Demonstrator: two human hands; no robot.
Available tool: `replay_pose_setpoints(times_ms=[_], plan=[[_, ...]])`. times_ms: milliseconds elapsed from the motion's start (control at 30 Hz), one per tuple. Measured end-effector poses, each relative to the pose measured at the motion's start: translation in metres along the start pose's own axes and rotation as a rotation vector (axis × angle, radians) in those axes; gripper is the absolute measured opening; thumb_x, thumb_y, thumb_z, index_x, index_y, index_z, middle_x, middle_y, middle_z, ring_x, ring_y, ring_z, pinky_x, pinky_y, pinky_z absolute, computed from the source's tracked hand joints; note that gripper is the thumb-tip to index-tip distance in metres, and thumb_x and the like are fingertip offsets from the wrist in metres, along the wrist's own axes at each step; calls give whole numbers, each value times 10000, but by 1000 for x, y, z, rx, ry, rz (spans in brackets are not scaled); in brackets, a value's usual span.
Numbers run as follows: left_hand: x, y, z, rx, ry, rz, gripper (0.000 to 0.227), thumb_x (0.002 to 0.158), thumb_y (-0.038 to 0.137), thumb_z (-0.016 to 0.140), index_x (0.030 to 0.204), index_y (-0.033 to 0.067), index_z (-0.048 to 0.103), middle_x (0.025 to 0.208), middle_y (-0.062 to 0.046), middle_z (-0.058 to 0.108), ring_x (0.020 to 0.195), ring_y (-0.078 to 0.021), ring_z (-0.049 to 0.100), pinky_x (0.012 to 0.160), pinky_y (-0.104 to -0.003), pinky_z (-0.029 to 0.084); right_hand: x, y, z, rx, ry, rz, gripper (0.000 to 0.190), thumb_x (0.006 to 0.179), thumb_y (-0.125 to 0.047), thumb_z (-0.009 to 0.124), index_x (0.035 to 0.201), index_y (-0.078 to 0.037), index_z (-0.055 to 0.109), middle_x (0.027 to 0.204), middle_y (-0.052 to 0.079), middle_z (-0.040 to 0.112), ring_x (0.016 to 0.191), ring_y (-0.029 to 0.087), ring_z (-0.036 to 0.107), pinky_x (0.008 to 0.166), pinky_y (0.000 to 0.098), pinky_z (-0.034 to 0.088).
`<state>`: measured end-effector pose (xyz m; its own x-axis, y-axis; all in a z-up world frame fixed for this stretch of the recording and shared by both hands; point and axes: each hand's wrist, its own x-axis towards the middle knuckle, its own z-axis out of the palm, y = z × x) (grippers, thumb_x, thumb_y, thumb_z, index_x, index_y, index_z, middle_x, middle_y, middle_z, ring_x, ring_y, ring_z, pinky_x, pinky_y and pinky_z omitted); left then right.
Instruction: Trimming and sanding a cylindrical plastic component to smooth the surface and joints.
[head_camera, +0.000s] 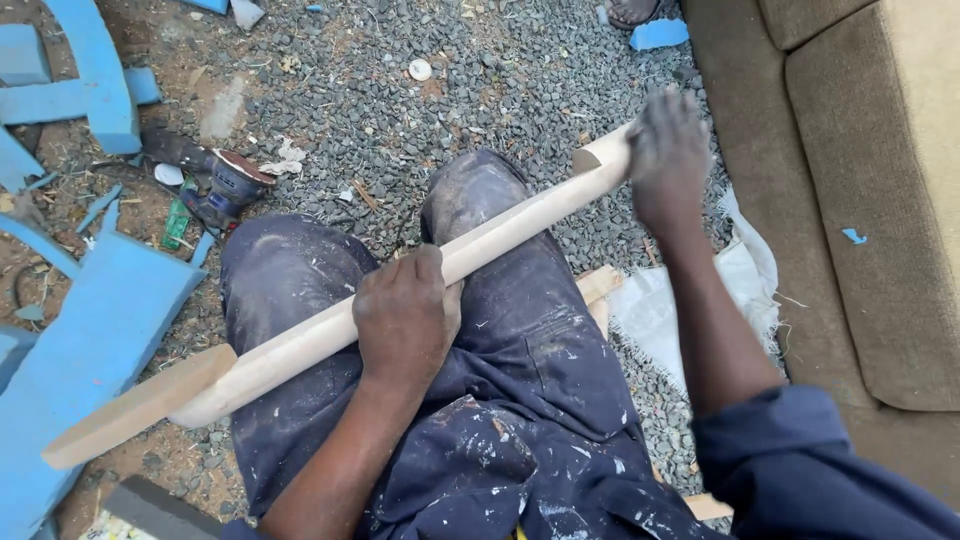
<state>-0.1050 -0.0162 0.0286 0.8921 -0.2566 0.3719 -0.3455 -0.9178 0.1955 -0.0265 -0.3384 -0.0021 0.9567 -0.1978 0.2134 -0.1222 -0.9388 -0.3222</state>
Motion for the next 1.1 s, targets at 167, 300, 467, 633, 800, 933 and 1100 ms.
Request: replay_pose_setpoints(times_ms=[167,300,467,633,800,933,1100], plan=[[-5,-8,-7,-113,-197,2,447,794,318,858,1141,54,758,1002,-152,767,964,-318,747,830,-428,577,-81,-101,-1,71,-60,-447,438,1028,-327,570,1402,-107,631,1451,117,599,1426,303,465,1236,480,241],[-3,-15,-17,-132,-368,-59,616,822,443,817,1220,-18,725,1099,-216,747,1071,-373,712,944,-492,560,-79,-72,-23,-28,-188,-400,509,1065,-373,551,1488,-94,588,1533,159,559,1476,328,431,1259,466,215],[-9,-13,4,-51,-330,-53,634,810,472,823,1216,-5,726,1092,-194,744,1086,-353,713,958,-463,555,-101,-114,-26,-12,-225,-429,714,966,-529,585,1511,-72,531,1570,161,500,1493,337,393,1267,468,203],[-10,-13,0,-43,-401,-56,663,844,466,792,1301,-1,680,1164,-197,715,1158,-358,679,1014,-486,521,-90,-93,-31,-12,-364,-433,757,804,-372,748,1499,-142,557,1552,131,531,1468,346,432,1250,516,254],[1,-1,-14,-13,-469,-22,844,895,664,671,1379,-24,601,1301,-270,631,1234,-410,615,1053,-522,452,-95,-63,-39,-68,-271,-360,678,850,-305,679,1515,-255,554,1581,49,509,1494,274,412,1255,476,248],[31,20,-20,-189,-532,0,826,933,587,663,1437,-58,552,1489,-341,497,1410,-500,451,1155,-640,318,-95,-37,-49,121,-87,-190,553,1003,-50,522,1552,-122,524,1528,245,507,1398,445,471,1163,562,336],[73,63,42,-427,-584,237,774,979,498,579,1450,-109,492,1407,-330,548,1375,-472,497,1160,-603,354,-84,-11,-35,205,-7,55,612,1054,-99,575,1628,-133,367,1528,236,352,1382,519,427,1192,607,347]])
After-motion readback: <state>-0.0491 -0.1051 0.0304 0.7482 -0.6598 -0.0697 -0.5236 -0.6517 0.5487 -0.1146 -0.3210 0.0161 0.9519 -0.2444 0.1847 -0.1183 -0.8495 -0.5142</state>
